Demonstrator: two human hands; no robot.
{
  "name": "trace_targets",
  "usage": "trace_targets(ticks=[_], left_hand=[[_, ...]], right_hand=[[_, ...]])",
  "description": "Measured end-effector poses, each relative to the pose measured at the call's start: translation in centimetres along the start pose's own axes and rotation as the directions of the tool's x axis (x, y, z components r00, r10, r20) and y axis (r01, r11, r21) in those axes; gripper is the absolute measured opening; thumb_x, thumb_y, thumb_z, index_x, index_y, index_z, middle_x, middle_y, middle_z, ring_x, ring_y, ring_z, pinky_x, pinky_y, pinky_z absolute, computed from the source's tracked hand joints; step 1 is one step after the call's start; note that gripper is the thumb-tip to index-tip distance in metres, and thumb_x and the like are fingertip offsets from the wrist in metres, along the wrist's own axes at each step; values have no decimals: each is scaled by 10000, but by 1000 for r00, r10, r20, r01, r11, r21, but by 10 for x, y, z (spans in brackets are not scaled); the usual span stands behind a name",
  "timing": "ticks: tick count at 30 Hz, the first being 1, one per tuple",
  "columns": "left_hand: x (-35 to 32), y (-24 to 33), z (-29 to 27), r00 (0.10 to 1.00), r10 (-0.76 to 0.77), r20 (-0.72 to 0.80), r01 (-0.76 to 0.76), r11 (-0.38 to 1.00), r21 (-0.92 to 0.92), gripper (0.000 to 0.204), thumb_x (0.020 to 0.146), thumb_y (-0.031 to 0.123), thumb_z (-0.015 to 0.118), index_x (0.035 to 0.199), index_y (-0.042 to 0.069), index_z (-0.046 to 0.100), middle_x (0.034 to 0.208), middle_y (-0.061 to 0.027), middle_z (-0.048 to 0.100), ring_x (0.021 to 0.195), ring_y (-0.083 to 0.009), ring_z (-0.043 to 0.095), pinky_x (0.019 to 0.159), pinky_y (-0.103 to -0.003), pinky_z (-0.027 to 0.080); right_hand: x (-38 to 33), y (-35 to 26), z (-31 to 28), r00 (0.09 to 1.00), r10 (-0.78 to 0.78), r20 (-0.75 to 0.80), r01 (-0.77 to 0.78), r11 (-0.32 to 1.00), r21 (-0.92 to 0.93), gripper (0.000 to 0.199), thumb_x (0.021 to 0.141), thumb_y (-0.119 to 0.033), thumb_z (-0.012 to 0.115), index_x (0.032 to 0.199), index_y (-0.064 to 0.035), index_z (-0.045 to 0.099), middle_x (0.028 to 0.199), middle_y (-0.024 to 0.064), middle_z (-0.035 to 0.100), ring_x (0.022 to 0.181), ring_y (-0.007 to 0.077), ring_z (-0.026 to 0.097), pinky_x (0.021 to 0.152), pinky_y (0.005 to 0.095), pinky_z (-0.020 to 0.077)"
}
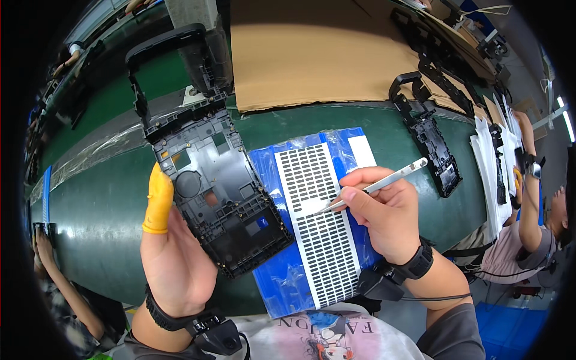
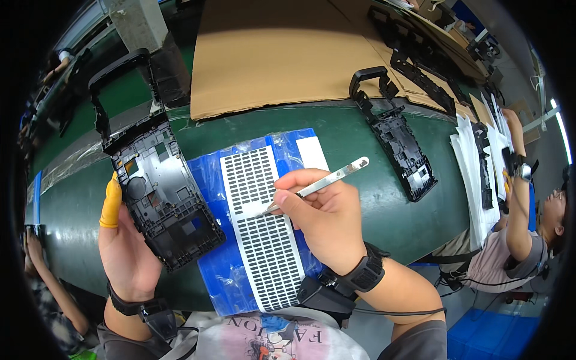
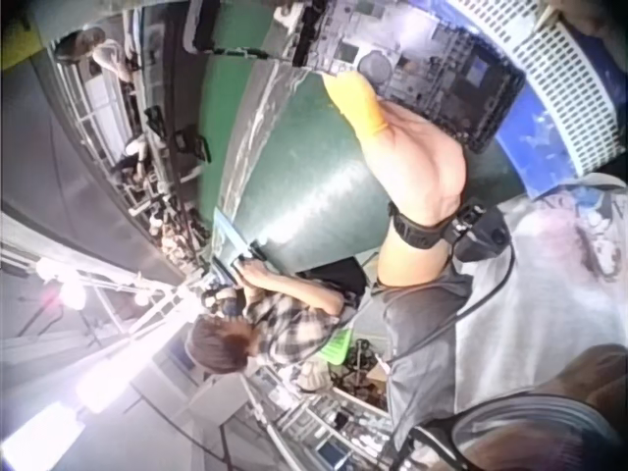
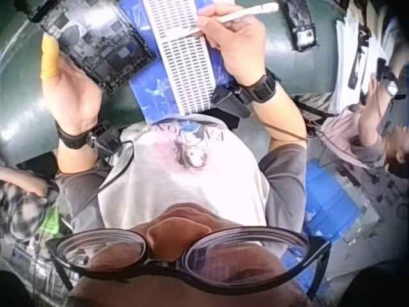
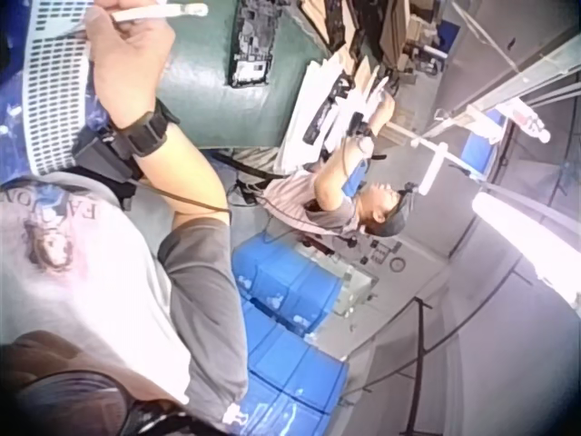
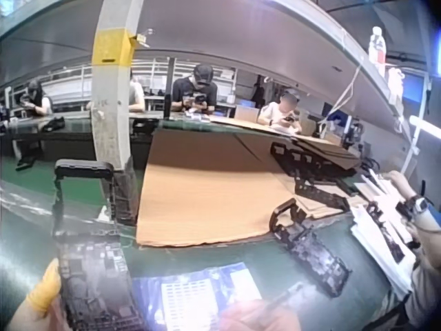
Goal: Assembling plastic internal components and applying labels to electronic device casings.
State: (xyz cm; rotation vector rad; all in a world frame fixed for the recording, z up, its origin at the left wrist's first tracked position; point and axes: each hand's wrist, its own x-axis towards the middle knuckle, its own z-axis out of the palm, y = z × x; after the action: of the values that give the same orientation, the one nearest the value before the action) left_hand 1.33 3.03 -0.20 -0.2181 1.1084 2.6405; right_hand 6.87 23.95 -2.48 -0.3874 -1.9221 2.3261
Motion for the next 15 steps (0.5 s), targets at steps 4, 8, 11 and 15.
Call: trace_targets(ticks=[4,8,11,15], left_hand=[[1,-2,-4,997,2,80,-1,1000,-14,354,874,254,374,1168,60,408,1131,-78,485,1023,-216,474,880,-373,376],[-2,-6,1,989,-12,145,17,999,-30,366,862,252,406,1185,78,388,1150,-62,461,1036,-197,450,893,-363,360],[-5,-7,8,992,-26,122,29,999,-22,343,847,216,442,1159,89,376,1101,-63,469,989,-190,470,852,-357,395],[-9,-7,9,984,-134,119,142,988,-64,325,843,178,453,1145,89,371,1061,-71,483,948,-183,494,813,-348,426]], right_hand=[[0,0,3,1000,4,3,-4,1000,-13,152,750,-7,574,897,16,542,727,63,597,626,64,559,472,146,368],[1,1,4,1000,-11,-5,11,999,-32,152,751,-11,568,898,19,542,718,67,595,581,56,527,462,144,353],[-3,-4,1,1000,25,-19,-25,1000,10,150,746,-1,562,892,22,540,710,75,595,530,43,475,450,148,334],[-16,-31,11,997,-81,-20,83,989,122,146,753,22,520,899,30,517,696,105,595,515,52,455,443,164,301]])
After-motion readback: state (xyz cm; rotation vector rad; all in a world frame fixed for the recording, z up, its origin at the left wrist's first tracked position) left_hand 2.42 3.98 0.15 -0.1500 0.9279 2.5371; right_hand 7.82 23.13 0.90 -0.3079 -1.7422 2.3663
